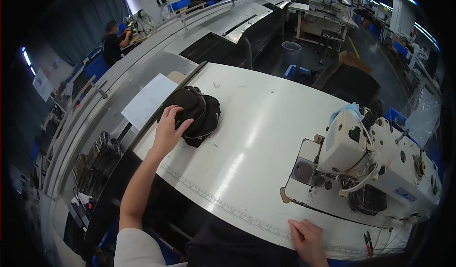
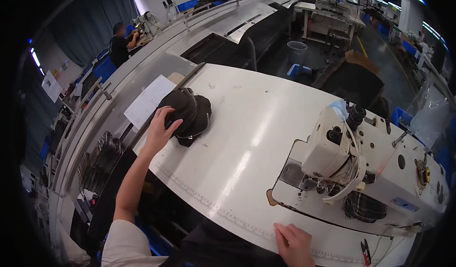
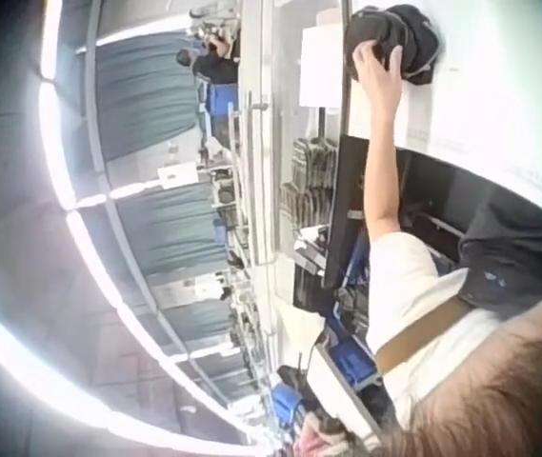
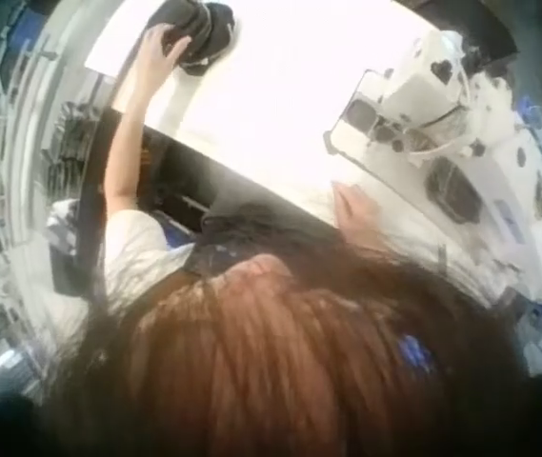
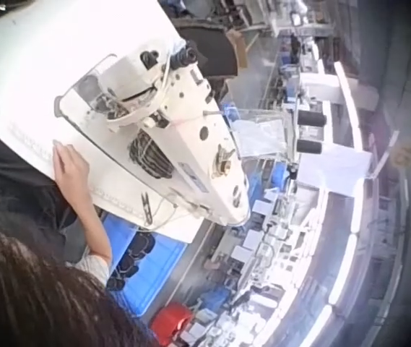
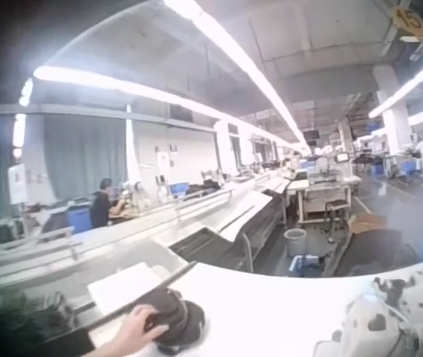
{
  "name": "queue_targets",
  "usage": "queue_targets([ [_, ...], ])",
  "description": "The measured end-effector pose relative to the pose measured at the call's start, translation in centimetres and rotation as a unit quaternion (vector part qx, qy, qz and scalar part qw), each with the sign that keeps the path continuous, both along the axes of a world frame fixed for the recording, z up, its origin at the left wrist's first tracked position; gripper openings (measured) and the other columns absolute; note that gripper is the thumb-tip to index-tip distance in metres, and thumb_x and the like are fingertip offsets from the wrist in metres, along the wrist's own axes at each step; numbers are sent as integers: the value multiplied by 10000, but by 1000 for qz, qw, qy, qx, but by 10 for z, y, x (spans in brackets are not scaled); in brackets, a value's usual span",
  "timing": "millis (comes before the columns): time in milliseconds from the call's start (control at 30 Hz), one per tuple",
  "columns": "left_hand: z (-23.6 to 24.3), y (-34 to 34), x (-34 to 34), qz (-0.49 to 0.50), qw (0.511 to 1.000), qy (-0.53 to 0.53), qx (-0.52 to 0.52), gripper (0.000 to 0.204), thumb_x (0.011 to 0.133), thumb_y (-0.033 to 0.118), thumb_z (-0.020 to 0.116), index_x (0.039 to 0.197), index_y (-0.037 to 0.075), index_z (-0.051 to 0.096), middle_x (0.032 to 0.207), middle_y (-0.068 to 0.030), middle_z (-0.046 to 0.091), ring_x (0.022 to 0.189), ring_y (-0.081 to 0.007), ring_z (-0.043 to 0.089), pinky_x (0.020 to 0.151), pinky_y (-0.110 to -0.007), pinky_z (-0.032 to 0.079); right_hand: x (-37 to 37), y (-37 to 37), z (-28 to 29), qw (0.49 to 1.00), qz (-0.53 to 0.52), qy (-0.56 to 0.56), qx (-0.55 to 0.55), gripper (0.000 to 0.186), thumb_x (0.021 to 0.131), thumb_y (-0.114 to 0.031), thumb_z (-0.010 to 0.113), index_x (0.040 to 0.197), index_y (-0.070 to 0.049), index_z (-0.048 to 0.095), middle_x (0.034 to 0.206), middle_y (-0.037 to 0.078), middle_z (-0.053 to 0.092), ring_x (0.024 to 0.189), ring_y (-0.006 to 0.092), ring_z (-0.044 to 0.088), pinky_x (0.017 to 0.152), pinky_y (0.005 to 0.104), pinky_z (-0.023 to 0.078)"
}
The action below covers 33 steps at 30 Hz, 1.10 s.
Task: Sewing together components of small leather pouches using an industrial sewing machine.
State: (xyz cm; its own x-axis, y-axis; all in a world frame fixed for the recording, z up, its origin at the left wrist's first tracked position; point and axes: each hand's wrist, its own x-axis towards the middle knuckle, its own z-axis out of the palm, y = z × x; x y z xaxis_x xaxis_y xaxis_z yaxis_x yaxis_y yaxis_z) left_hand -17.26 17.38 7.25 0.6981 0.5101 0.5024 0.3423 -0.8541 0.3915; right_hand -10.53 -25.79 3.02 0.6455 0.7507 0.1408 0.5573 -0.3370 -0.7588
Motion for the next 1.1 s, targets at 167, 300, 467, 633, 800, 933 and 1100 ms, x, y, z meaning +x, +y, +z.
queue_targets([
  [167, -12, 18, 10, 19, 1000, -12, 1, 259, 816, 188, 654, 927, -41, 609, 949, -150, 608, 904, -321, 581, 784, -377, 460, 1, 2, 1, 999, -19, 26, -4, 171, 842, -42, 573, 1001, -21, 630, 845, 180, 605, 775, 324, 596, 716, 381, 470],
  [300, -5, 19, 19, 51, 994, 75, 54, 179, 834, 153, 614, 894, -15, 602, 899, -133, 604, 853, -328, 585, 725, -400, 463, -1, 8, -4, 998, -27, -55, 19, 148, 789, -13, 627, 935, -18, 650, 646, 82, 539, 506, 193, 504, 480, 287, 392],
  [467, 21, 43, 6, 159, 976, -26, 144, 122, 886, 151, 524, 897, 35, 560, 883, -150, 597, 783, -373, 580, 667, -429, 446, -8, 8, 1, 999, -34, -33, 22, 149, 789, -2, 625, 934, -18, 651, 656, 79, 541, 512, 174, 505, 484, 272, 392],
  [633, 74, -31, 1, -109, 926, -220, 286, 146, 809, -60, 567, 944, -12, 536, 924, -145, 622, 783, -319, 630, 637, -338, 503, -4, 0, -6, 984, -67, 154, 51, 227, 874, -118, 575, 1057, 8, 617, 835, 107, 620, 683, 169, 585, 603, 254, 443],
  [800, 21, -156, -18, -570, 729, -91, 368, 161, 803, 115, 578, 889, -20, 567, 1022, -175, 600, 1006, -318, 599, 908, -381, 502, 2, 30, -3, 605, -17, 713, 353, 344, 933, -210, 510, 1180, 29, 523, 1080, 134, 610, 981, 194, 600, 871, 335, 458],
  [933, -34, -188, -31, -648, 723, -48, 236, 291, 891, 208, 520, 1065, -21, 560, 1164, -182, 532, 1178, -290, 475, 1007, -400, 394, -1, 16, 5, 790, -73, 565, 226, 299, 884, -163, 604, 1122, 13, 563, 1014, 42, 632, 916, 102, 582, 813, 252, 471],
  [1100, -28, -222, -14, -430, 654, 57, -619, 349, 923, 309, 533, 1112, 22, 595, 1121, -100, 566, 1056, -181, 515, 908, -294, 406, -17, -10, 10, 885, -36, 436, 157, 286, 874, -115, 614, 1134, -2, 570, 988, 8, 621, 880, 66, 547, 799, 223, 444],
])
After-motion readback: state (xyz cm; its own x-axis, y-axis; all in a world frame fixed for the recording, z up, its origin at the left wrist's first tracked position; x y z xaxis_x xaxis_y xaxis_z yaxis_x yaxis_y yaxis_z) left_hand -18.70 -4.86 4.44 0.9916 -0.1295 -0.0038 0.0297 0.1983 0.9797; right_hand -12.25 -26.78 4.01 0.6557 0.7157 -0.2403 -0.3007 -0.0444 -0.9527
